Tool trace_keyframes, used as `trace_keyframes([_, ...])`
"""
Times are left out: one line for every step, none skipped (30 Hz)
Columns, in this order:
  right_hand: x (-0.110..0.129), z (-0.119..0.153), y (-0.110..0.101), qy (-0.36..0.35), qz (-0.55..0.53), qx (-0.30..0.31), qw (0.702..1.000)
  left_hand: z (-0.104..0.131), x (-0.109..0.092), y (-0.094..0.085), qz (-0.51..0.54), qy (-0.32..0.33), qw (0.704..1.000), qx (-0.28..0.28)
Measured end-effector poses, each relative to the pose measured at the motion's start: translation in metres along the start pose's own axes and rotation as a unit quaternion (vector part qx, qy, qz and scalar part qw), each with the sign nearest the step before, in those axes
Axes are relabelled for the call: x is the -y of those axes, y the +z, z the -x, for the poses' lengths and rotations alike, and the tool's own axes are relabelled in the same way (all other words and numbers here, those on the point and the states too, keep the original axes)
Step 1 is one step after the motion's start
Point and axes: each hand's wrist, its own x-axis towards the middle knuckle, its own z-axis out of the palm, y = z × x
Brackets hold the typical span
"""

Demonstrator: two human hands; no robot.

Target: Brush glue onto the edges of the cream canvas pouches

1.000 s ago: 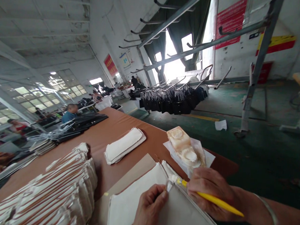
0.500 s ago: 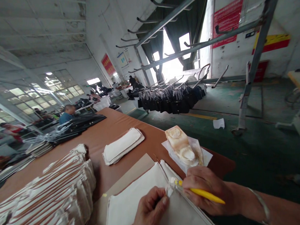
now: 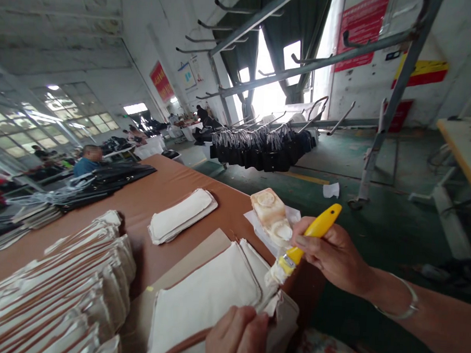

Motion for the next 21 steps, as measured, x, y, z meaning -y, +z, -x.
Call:
trace_keyframes([0.002, 0.0, 0.002, 0.002, 0.003, 0.016, 1.0, -0.002, -0.001, -0.002, -0.013, 0.019, 1.0, 0.008])
trace_keyframes([0.004, 0.001, 0.004, 0.003, 0.01, 0.038, 0.999, -0.004, -0.001, -0.004, -0.023, 0.031, 0.999, 0.017])
trace_keyframes([0.007, 0.001, 0.005, 0.004, 0.018, 0.067, 0.998, -0.006, -0.002, -0.006, -0.028, 0.038, 0.999, 0.026])
trace_keyframes([0.01, 0.001, 0.005, 0.005, 0.024, 0.1, 0.995, -0.007, -0.002, -0.008, -0.03, 0.043, 0.998, 0.034])
trace_keyframes([0.013, 0.002, 0.004, 0.007, 0.025, 0.133, 0.991, -0.007, -0.002, -0.01, -0.029, 0.046, 0.998, 0.041])
trace_keyframes([0.016, 0.001, 0.003, 0.013, 0.021, 0.164, 0.986, -0.007, -0.003, -0.011, -0.028, 0.048, 0.997, 0.045])
trace_keyframes([0.019, 0.001, 0.0, 0.019, 0.017, 0.189, 0.982, -0.007, -0.003, -0.011, -0.031, 0.05, 0.997, 0.048])
trace_keyframes([0.021, 0.001, -0.003, 0.024, 0.012, 0.2, 0.98, -0.006, -0.004, -0.011, -0.037, 0.051, 0.997, 0.049])
trace_keyframes([0.023, 0.001, -0.005, 0.026, 0.006, 0.195, 0.98, -0.005, -0.004, -0.011, -0.045, 0.052, 0.996, 0.049])
trace_keyframes([0.024, 0.0, -0.007, 0.024, -0.001, 0.179, 0.984, -0.004, -0.005, -0.011, -0.051, 0.053, 0.996, 0.049])
trace_keyframes([0.024, 0.0, -0.007, 0.018, -0.009, 0.152, 0.988, -0.004, -0.005, -0.01, -0.054, 0.057, 0.996, 0.047])
trace_keyframes([0.023, 0.001, -0.007, 0.008, -0.016, 0.123, 0.992, -0.003, -0.005, -0.01, -0.054, 0.063, 0.996, 0.045])
trace_keyframes([0.021, 0.001, -0.006, 0.002, -0.019, 0.104, 0.994, -0.003, -0.005, -0.01, -0.051, 0.068, 0.995, 0.044])
trace_keyframes([0.02, 0.002, -0.004, 0.001, -0.017, 0.102, 0.995, -0.002, -0.005, -0.009, -0.049, 0.071, 0.995, 0.043])
trace_keyframes([0.018, 0.003, -0.002, 0.006, -0.009, 0.117, 0.993, -0.002, -0.004, -0.009, -0.048, 0.069, 0.995, 0.044])
trace_keyframes([0.016, 0.003, -0.001, 0.016, 0.001, 0.142, 0.99, -0.001, -0.003, -0.009, -0.048, 0.064, 0.996, 0.047])
trace_keyframes([0.015, 0.004, 0.0, 0.03, 0.005, 0.169, 0.985, -0.001, -0.002, -0.009, -0.049, 0.059, 0.996, 0.048])
trace_keyframes([0.014, 0.004, 0.001, 0.045, 0.003, 0.186, 0.981, -0.001, -0.002, -0.009, -0.049, 0.057, 0.996, 0.048])
trace_keyframes([0.013, 0.005, 0.001, 0.051, -0.005, 0.186, 0.981, -0.001, -0.001, -0.009, -0.047, 0.056, 0.996, 0.05])
trace_keyframes([0.012, 0.005, 0.001, 0.047, -0.013, 0.169, 0.984, -0.001, -0.001, -0.009, -0.042, 0.056, 0.996, 0.05])
trace_keyframes([0.011, 0.005, 0.0, 0.034, -0.017, 0.14, 0.989, -0.002, 0.0, -0.009, -0.035, 0.055, 0.997, 0.05])
